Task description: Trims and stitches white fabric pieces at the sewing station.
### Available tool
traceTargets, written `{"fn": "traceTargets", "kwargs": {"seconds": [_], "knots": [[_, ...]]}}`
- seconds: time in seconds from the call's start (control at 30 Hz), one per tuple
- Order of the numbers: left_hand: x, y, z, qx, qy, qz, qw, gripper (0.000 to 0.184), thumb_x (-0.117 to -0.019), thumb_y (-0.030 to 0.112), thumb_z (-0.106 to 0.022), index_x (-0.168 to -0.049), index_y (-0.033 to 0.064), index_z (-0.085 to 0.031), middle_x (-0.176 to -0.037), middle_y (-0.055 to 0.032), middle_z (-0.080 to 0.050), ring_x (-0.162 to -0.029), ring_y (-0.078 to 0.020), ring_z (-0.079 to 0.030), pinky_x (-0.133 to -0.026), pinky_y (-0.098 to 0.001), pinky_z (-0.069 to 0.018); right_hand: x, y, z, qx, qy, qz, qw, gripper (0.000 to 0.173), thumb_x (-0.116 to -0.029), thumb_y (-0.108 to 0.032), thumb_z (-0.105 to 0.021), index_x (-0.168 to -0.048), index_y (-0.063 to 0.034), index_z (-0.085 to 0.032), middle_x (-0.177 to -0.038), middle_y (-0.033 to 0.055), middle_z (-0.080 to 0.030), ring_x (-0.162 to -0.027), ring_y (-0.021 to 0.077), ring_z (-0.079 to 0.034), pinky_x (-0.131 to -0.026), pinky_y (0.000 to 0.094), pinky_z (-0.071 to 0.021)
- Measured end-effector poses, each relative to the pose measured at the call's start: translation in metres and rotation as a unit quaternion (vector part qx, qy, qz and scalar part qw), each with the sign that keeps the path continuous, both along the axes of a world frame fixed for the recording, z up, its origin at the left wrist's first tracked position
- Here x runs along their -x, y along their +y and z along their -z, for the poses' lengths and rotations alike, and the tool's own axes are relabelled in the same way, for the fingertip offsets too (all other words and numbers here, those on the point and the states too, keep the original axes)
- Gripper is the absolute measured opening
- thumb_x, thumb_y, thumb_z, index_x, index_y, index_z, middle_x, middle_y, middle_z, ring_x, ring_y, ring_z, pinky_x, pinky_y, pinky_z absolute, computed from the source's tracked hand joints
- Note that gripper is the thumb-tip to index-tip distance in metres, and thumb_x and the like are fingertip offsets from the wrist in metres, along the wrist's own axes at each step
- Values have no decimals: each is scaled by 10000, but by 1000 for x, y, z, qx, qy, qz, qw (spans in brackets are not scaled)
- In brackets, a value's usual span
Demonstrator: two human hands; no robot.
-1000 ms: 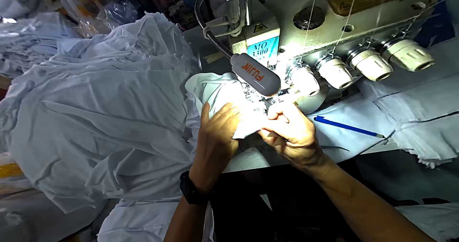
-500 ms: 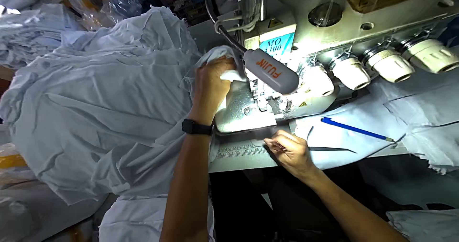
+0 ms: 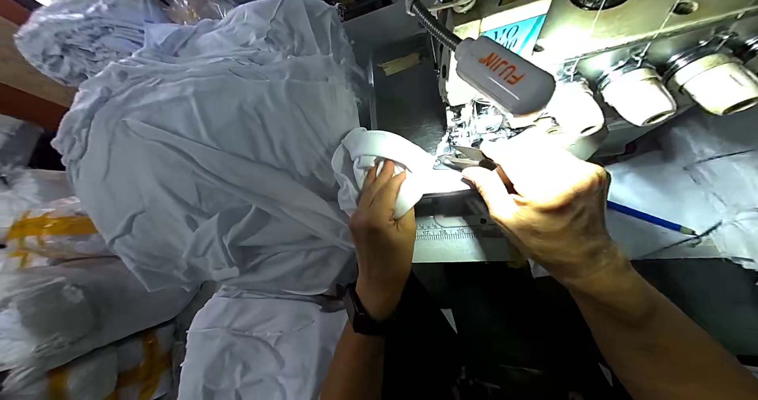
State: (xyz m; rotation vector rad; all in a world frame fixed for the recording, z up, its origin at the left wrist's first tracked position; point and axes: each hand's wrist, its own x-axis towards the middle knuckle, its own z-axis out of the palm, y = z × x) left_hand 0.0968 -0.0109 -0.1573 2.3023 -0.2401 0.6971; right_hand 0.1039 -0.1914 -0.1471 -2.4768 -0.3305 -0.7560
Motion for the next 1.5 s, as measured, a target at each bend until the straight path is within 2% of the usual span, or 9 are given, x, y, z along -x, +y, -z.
{"fn": "traceTargets", "kwargs": {"seconds": [0.47,0.7,0.8,0.93,1.03,1.2,1.3,1.4,1.5], "knots": [[5,1,0,8,2,2,1000,297,-809,-26,-679,-1096,-59,-746,-1209,-188,-729,-1235,-270,-663,-1065,-384,-514,-10,26,0,-9,-42,-16,999,210,-977,-129,-633,-992,32,-765,-830,192,-714,-678,317,-677,-545,424,-485],[2,63,-51,327,213,267,881,211,-897,-22,-611,-938,176,-671,-794,111,-669,-694,33,-623,-628,-176,-545,-6,-11,-42,-239,95,-263,930,479,-846,-346,-800,-1198,-35,-704,-890,-98,-632,-695,-141,-467,-624,21,-402],[4,75,-65,274,239,330,871,138,-902,3,-596,-925,135,-629,-729,77,-629,-599,37,-579,-525,-136,-492,-16,8,-44,-180,51,-348,919,524,-898,-327,-775,-1305,-13,-675,-1152,74,-618,-827,-28,-494,-707,101,-410],[18,105,-88,89,296,389,868,85,-834,-7,-662,-918,0,-674,-813,-1,-670,-718,1,-617,-639,-146,-512,0,24,-30,-95,36,-454,885,140,-910,-79,-615,-900,-83,-755,-963,58,-689,-759,75,-633,-636,228,-532],[41,139,-96,17,266,252,930,142,-944,106,-653,-1046,13,-686,-1000,-4,-706,-938,-30,-662,-859,-212,-547,38,24,-2,-72,59,-474,875,166,-903,-47,-590,-880,-58,-754,-802,36,-671,-606,100,-593,-504,257,-468],[75,129,-70,21,305,32,952,232,-911,85,-731,-1102,19,-618,-924,-110,-682,-692,-161,-667,-595,-289,-572,79,26,36,-85,89,-426,896,162,-940,-94,-591,-946,-41,-745,-753,68,-648,-622,152,-611,-551,275,-498],[47,105,-37,-31,357,-19,933,397,-931,218,-743,-1223,-33,-646,-1168,-209,-671,-978,-310,-686,-829,-483,-569,91,34,35,-70,85,-429,897,178,-943,-86,-581,-973,-42,-750,-723,78,-635,-585,184,-601,-511,304,-482],[44,71,-18,-50,252,54,965,110,-924,57,-676,-981,-33,-704,-968,-181,-692,-866,-283,-691,-767,-452,-570,96,35,35,-41,83,-422,902,175,-920,-71,-579,-972,-41,-744,-721,80,-643,-576,199,-616,-496,324,-480],[33,50,-29,141,199,262,934,150,-971,-9,-585,-1050,-96,-678,-1061,-154,-709,-956,-127,-698,-880,-284,-577,103,32,45,-25,100,-410,906,152,-906,-58,-593,-963,-33,-731,-712,82,-648,-587,211,-634,-507,335,-494]]}}
